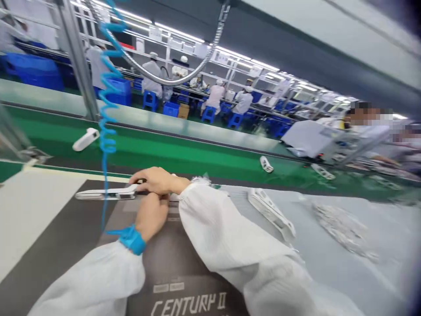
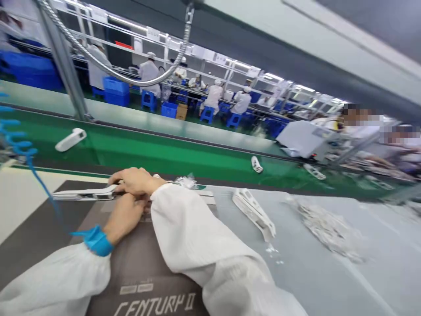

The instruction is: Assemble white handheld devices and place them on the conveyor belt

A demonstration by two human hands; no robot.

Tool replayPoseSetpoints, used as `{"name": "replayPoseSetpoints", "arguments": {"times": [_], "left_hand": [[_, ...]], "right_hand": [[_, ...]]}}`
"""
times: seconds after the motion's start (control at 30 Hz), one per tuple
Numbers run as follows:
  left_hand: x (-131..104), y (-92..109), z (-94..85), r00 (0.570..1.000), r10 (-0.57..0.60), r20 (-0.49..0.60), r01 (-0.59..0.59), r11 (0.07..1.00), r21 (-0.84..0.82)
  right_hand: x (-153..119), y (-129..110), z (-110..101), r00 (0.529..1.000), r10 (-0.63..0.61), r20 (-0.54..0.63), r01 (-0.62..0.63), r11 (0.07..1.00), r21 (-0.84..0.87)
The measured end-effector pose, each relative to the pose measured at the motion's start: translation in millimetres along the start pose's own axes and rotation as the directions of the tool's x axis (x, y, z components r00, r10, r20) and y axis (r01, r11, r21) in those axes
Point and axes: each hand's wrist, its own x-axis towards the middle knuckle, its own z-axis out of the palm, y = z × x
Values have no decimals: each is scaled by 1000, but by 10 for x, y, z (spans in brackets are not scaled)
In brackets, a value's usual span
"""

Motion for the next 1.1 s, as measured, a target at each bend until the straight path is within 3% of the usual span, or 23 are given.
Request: {"name": "replayPoseSetpoints", "arguments": {"times": [0.1,0.2,0.23,0.27,0.3,0.43,0.5,0.57,0.63,0.8,0.87,0.93,1.0,1.1], "left_hand": [[12,-2,-22,998,-23,63,23,1000,-5],[-12,32,-60,994,-59,91,62,997,-36],[-17,42,-69,993,-69,94,74,996,-46],[-20,49,-74,993,-74,92,80,995,-58],[-20,53,-76,994,-76,84,82,994,-68],[-7,37,-56,995,-78,65,83,993,-80],[-7,24,-39,995,-75,72,83,991,-108],[-13,19,-27,993,-83,88,97,981,-166],[-22,29,-25,988,-98,116,125,961,-248],[-47,89,-47,978,-103,179,171,890,-423],[-45,97,-42,979,-104,173,172,879,-444],[-31,84,-20,983,-98,155,158,881,-446],[-12,60,7,989,-74,127,124,885,-448],[2,42,18,998,13,70,20,891,-453]], "right_hand": [[-395,121,-186,973,153,-175,-171,981,-90],[-1132,344,-501,903,320,-287,-377,911,-168],[-1428,420,-591,852,412,-323,-489,847,-209],[-1733,488,-661,734,575,-362,-676,671,-304],[-2039,543,-706,640,656,-400,-768,549,-329],[-3091,621,-624,316,827,-464,-925,160,-344],[-3422,615,-487,185,860,-475,-943,19,-331],[-3616,607,-377,114,869,-482,-949,-48,-311],[-3718,596,-343,96,864,-494,-959,-52,-277],[-3826,535,-523,133,841,-524,-978,27,-206],[-3788,505,-597,155,841,-518,-984,86,-156],[-3649,466,-623,177,867,-466,-980,200,0],[-3393,411,-593,236,902,-362,-909,337,247],[-2849,325,-457,411,892,-191,-679,439,588]]}}
